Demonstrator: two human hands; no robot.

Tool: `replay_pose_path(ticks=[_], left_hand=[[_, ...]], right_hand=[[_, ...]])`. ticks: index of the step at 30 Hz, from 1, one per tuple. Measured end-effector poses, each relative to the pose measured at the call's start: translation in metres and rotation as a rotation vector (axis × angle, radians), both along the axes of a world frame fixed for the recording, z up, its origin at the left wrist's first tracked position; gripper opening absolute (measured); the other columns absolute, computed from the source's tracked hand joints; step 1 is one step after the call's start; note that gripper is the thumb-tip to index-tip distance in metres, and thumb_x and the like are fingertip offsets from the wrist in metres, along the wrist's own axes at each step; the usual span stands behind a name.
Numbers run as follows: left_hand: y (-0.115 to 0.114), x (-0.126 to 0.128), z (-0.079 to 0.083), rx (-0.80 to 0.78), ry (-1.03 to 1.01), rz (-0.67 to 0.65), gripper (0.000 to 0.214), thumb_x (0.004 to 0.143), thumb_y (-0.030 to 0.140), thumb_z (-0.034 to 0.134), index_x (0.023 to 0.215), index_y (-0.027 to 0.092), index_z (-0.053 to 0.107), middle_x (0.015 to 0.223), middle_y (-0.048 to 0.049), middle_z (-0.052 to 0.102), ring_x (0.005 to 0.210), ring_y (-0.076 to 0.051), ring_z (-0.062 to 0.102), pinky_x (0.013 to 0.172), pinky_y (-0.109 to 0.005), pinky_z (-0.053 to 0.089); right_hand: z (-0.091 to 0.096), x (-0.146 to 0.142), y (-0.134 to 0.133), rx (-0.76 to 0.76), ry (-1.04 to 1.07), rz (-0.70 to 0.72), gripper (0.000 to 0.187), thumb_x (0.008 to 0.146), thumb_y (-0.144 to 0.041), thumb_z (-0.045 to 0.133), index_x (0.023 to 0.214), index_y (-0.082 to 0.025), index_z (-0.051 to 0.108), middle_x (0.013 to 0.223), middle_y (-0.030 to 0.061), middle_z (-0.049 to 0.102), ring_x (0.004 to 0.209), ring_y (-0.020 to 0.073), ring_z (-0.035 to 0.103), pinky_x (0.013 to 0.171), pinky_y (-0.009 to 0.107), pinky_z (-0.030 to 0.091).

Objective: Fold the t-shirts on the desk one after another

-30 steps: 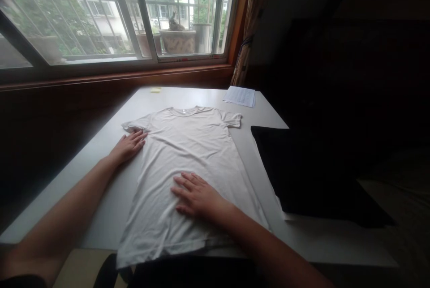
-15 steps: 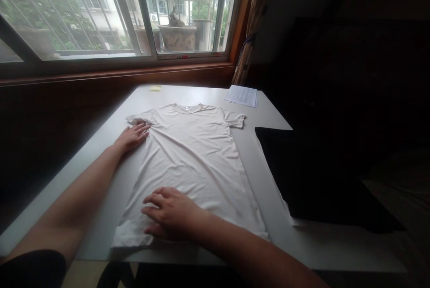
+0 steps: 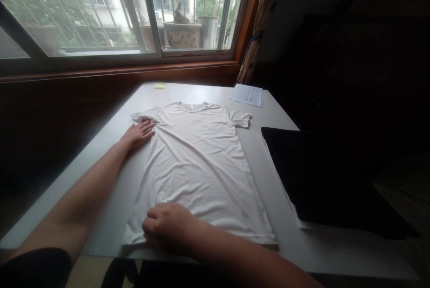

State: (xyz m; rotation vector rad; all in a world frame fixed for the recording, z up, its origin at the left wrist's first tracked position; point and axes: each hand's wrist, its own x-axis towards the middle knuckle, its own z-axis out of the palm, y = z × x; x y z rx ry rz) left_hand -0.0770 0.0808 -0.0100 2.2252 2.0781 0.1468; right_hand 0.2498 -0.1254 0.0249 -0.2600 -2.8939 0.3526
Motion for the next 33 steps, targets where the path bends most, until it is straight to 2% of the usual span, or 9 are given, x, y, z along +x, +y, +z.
replay_pose_path(ticks=[6,10,13,15,18,21,24,29,33], left_hand=[[-0.009,0.005,0.0,0.11,-0.081,0.018,0.065,0.102,0.062,0.029,0.159,0.03,0.033,0.165,-0.0087,0.036,0.151,-0.03,0.032,0.122,-0.056,0.022],[-0.039,0.02,-0.005,0.289,-0.257,-0.013,0.064,0.102,0.054,0.037,0.155,0.018,0.038,0.156,-0.0141,0.046,0.144,-0.027,0.042,0.122,-0.045,0.031],[-0.087,0.034,-0.001,0.301,-0.427,-0.049,0.061,0.1,0.054,0.042,0.148,0.016,0.045,0.147,-0.0149,0.053,0.139,-0.027,0.048,0.12,-0.045,0.036],[-0.132,0.042,0.006,0.221,-0.525,-0.109,0.052,0.1,0.052,0.046,0.142,0.021,0.051,0.142,-0.0114,0.055,0.135,-0.026,0.051,0.117,-0.044,0.041],[-0.209,0.05,0.022,0.108,-0.676,-0.147,0.037,0.1,0.046,0.052,0.13,0.026,0.059,0.129,-0.0083,0.059,0.116,-0.023,0.063,0.1,-0.037,0.055],[-0.278,0.065,0.033,0.068,-0.687,-0.132,0.026,0.099,0.041,0.056,0.121,0.028,0.062,0.117,-0.007,0.062,0.096,-0.02,0.067,0.084,-0.033,0.06],[-0.322,0.092,0.035,0.121,-0.612,-0.09,0.026,0.093,0.042,0.066,0.114,0.028,0.06,0.109,-0.0073,0.063,0.093,-0.022,0.065,0.078,-0.034,0.06],[-0.339,0.142,0.024,0.352,-0.439,0.035,0.027,0.089,0.045,0.071,0.106,0.029,0.057,0.095,-0.0057,0.062,0.083,-0.024,0.061,0.073,-0.039,0.057],[-0.337,0.15,0.016,0.418,-0.414,0.073,0.018,0.093,0.039,0.065,0.105,0.028,0.057,0.093,-0.0048,0.061,0.082,-0.024,0.06,0.075,-0.04,0.056]], right_hand=[[0.002,0.011,0.002,0.004,-0.006,0.0,0.026,0.096,-0.045,0.061,0.09,-0.02,0.063,0.089,0.0027,0.064,0.082,0.0183,0.056,0.076,0.031,0.044],[0.002,0.017,0.001,-0.031,-0.019,-0.01,0.021,0.096,-0.039,0.061,0.089,-0.019,0.064,0.089,0.0033,0.064,0.081,0.0176,0.056,0.079,0.03,0.045],[-0.002,0.02,-0.001,-0.061,0.001,-0.028,0.018,0.097,-0.032,0.059,0.086,-0.019,0.065,0.085,0.003,0.063,0.077,0.0164,0.055,0.078,0.029,0.045],[-0.003,0.021,-0.002,-0.115,0.026,-0.058,0.018,0.096,-0.031,0.061,0.082,-0.02,0.065,0.082,0.0019,0.062,0.075,0.0155,0.056,0.075,0.028,0.044],[-0.001,0.023,0.0,-0.25,0.076,-0.117,0.015,0.094,-0.031,0.067,0.083,-0.02,0.068,0.083,0.0009,0.063,0.076,0.0142,0.059,0.07,0.025,0.043],[0.003,0.025,0.004,-0.395,0.142,-0.175,0.013,0.094,-0.032,0.071,0.09,-0.02,0.072,0.088,0.0012,0.066,0.079,0.0133,0.061,0.071,0.023,0.044],[0.007,0.027,0.007,-0.515,0.207,-0.25,0.009,0.091,-0.028,0.075,0.089,-0.02,0.072,0.088,0.0001,0.067,0.08,0.0128,0.062,0.073,0.022,0.045],[0.006,0.029,0.005,-0.557,0.221,-0.301,0.007,0.088,-0.023,0.078,0.087,-0.019,0.072,0.085,-0.0005,0.067,0.081,0.0135,0.062,0.074,0.023,0.045],[0.004,0.034,0.0,-0.465,0.139,-0.296,0.01,0.09,-0.028,0.076,0.089,-0.019,0.071,0.087,0.0008,0.066,0.08,0.0143,0.061,0.073,0.025,0.045]])
